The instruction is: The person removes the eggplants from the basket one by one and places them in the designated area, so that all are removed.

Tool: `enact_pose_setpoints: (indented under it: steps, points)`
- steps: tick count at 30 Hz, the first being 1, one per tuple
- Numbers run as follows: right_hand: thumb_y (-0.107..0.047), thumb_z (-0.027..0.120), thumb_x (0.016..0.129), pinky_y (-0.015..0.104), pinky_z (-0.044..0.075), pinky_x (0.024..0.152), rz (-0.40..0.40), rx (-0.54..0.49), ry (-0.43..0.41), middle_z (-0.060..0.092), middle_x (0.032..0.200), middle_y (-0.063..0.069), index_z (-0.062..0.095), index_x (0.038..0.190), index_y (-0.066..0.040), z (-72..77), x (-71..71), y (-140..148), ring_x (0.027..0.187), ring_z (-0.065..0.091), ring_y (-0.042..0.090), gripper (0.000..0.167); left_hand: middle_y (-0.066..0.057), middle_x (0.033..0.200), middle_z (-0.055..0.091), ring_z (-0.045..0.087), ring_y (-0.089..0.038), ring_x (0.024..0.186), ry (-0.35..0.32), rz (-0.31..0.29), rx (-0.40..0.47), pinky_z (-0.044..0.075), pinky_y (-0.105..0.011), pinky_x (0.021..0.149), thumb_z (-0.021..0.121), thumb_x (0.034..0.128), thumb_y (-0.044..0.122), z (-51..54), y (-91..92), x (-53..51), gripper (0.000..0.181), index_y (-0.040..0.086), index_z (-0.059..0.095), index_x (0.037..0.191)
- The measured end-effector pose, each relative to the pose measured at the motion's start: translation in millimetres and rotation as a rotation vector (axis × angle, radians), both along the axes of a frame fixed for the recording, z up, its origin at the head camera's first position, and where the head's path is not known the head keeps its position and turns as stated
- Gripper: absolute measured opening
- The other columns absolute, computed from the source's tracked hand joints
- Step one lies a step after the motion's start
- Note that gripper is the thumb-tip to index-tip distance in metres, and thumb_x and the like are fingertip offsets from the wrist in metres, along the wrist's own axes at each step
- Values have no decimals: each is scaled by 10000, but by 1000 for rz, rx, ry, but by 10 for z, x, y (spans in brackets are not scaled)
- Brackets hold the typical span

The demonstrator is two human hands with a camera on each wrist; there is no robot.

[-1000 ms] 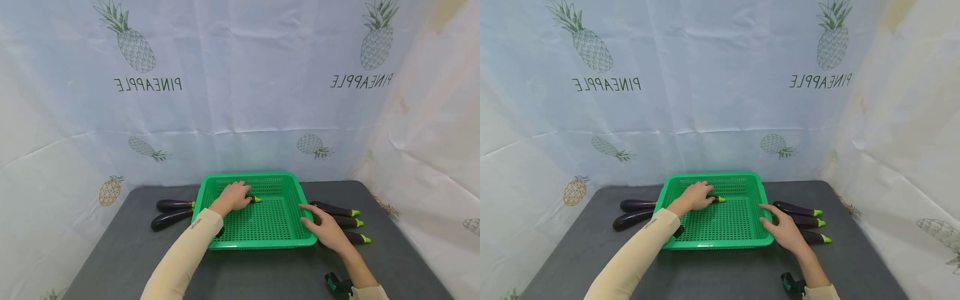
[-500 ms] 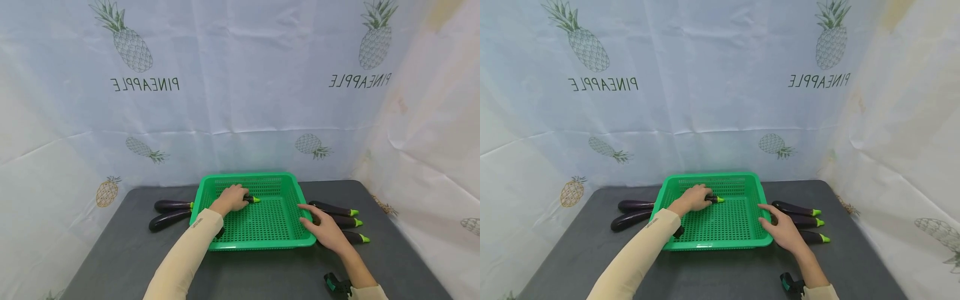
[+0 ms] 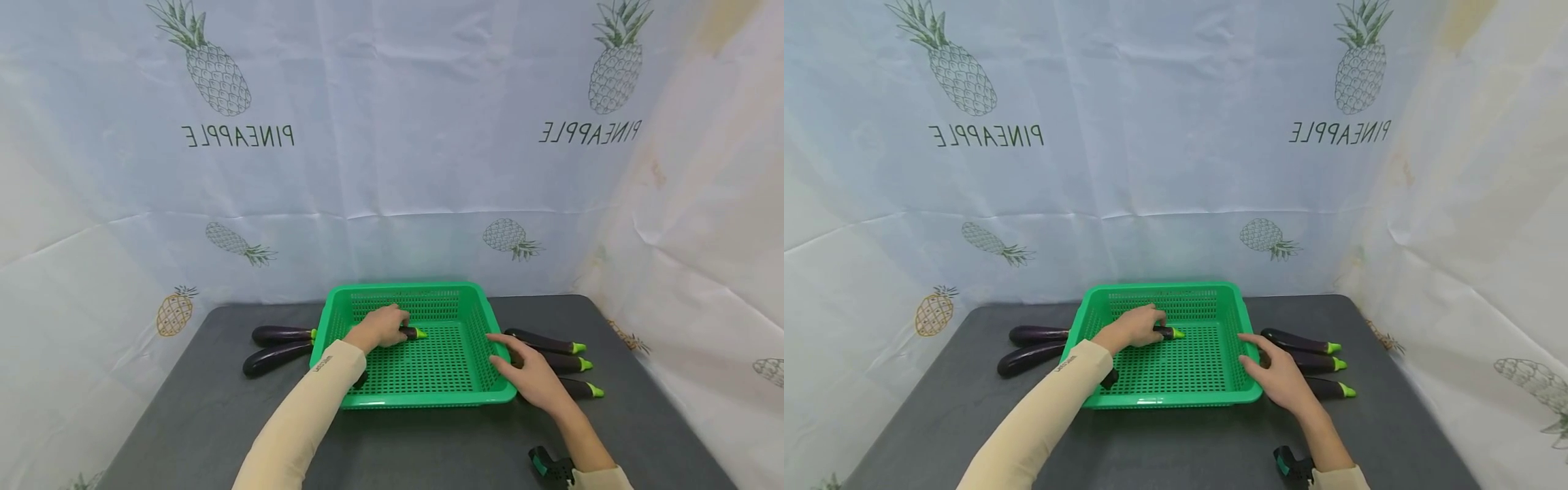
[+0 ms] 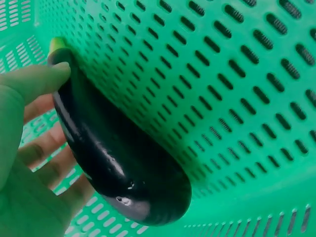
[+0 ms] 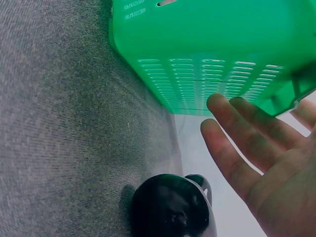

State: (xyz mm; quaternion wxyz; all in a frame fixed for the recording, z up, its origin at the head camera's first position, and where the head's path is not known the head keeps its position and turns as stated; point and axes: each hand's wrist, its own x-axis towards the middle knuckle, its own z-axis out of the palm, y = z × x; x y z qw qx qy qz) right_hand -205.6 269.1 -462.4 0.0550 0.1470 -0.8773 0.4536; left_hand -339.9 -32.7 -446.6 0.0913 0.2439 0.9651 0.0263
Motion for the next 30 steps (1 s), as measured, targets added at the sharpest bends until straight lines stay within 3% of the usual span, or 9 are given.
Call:
enact_pose_setpoints:
  steps: [4,16,23,30]
  points:
    - [-291,631,1031,438,471,807,-3,7,-5,506,1483,182,543,1468,-141,-2,3,-2,1229,559,371,471,-15,1100,577,516,-161,860,0,-27,-1,459,-339,726,662,1007,308,44,12,33,178,227,676,1165]
    - [-297,623,1035,534,499,885,-7,17,2,493,1495,190,535,1475,-146,9,8,2,1299,521,432,474,7,1020,524,481,-152,789,41,-121,47,431,-309,665,631,1016,333,349,68,116,209,223,683,1187]
    - [-302,623,1035,492,496,847,-9,23,5,503,1488,177,538,1473,-156,-8,4,-2,1260,553,398,470,4,1016,526,475,-161,808,67,-160,66,426,-309,666,637,1003,296,538,13,225,197,211,696,1171]
    - [-311,623,1035,533,503,875,-10,34,19,504,1489,181,540,1472,-150,-20,2,-3,1283,536,419,474,13,971,511,460,-161,793,92,-179,85,402,-301,660,639,991,276,643,-82,263,168,212,701,1133]
